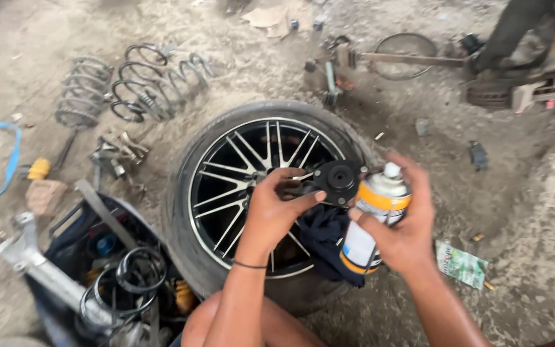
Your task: The person sits on the ground and cleans a black car part with a dark cloth. They then spray the part with a yellow aerosol can, rotating it to cover different surfaces.
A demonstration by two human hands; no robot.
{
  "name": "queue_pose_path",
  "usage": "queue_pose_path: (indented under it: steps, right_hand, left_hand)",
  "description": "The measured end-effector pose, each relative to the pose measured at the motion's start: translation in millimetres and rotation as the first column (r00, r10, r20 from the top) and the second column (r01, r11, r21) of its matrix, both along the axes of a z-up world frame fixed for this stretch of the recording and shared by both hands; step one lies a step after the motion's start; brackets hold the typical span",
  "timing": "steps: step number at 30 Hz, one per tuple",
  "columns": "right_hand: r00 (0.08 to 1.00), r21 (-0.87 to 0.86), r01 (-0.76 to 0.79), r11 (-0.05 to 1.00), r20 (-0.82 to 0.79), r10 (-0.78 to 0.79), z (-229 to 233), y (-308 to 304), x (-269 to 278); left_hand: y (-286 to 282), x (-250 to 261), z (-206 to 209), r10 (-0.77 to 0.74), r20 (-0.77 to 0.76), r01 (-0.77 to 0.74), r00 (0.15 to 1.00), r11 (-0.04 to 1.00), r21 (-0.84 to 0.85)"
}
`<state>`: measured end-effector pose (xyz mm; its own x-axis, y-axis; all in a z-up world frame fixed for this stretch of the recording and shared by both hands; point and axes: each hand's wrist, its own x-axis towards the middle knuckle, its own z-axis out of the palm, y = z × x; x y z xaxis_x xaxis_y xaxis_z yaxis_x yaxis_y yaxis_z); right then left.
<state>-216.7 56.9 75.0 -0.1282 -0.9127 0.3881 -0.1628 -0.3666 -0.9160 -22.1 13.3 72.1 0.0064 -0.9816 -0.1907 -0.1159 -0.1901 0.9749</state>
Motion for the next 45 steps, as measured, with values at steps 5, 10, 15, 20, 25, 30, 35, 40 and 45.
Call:
queue_pose_path:
  steps: [5, 10, 15, 20, 25, 30, 35, 40, 45]
  right_hand:
    - [0.974, -0.003, -0.109, 0.994, 0.198, 0.107, -33, 0, 14]
    - [0.993, -0.007, -0.085, 0.996, 0.079, 0.085, -20, 8, 26]
    - [0.879, 0.027, -0.012, 1.000, -0.477, 0.024, 44, 16, 47]
    - [0.649, -0.034, -0.148, 0.988, -0.757, 0.071, 69, 12, 58]
    - [0.687, -0.106, -0.019, 0.994, -0.724, -0.064, 52, 26, 45]
    - [0.777, -0.050, -0.004, 0.999, -0.629, -0.028, 26, 28, 47]
    - [0.812, -0.103, -0.008, 0.995, -0.582, -0.054, 25, 32, 53]
    - [0.860, 0.005, -0.144, 0.990, -0.493, 0.127, 24, 28, 57]
    - [0.767, -0.119, 0.003, 0.993, -0.636, -0.079, 37, 33, 60]
  left_hand:
    - [-8, -5, -36, 0.134, -0.432, -0.043, 0.892, 0.976, 0.214]
    - [-17, 2, -30, 0.368, -0.745, -0.105, 0.557, 0.921, 0.376]
    - [-12, 17, -13, 0.274, -0.869, -0.057, 0.412, 0.960, 0.275]
    - [-5, 16, -18, 0.154, -0.937, -0.029, 0.314, 0.988, 0.153]
    - [-5, 15, -29, -0.059, -0.982, -0.096, 0.181, 0.992, -0.077]
    - [-5, 12, -29, -0.128, -0.985, -0.090, 0.116, 0.986, -0.139]
    - [-6, 0, -35, -0.016, -1.000, -0.097, 0.013, 0.995, -0.017]
    - [-7, -6, -41, -0.011, -0.998, -0.078, -0.062, 0.997, -0.007]
    - [-3, -7, -38, 0.017, -1.000, -0.076, 0.007, 0.997, 0.016]
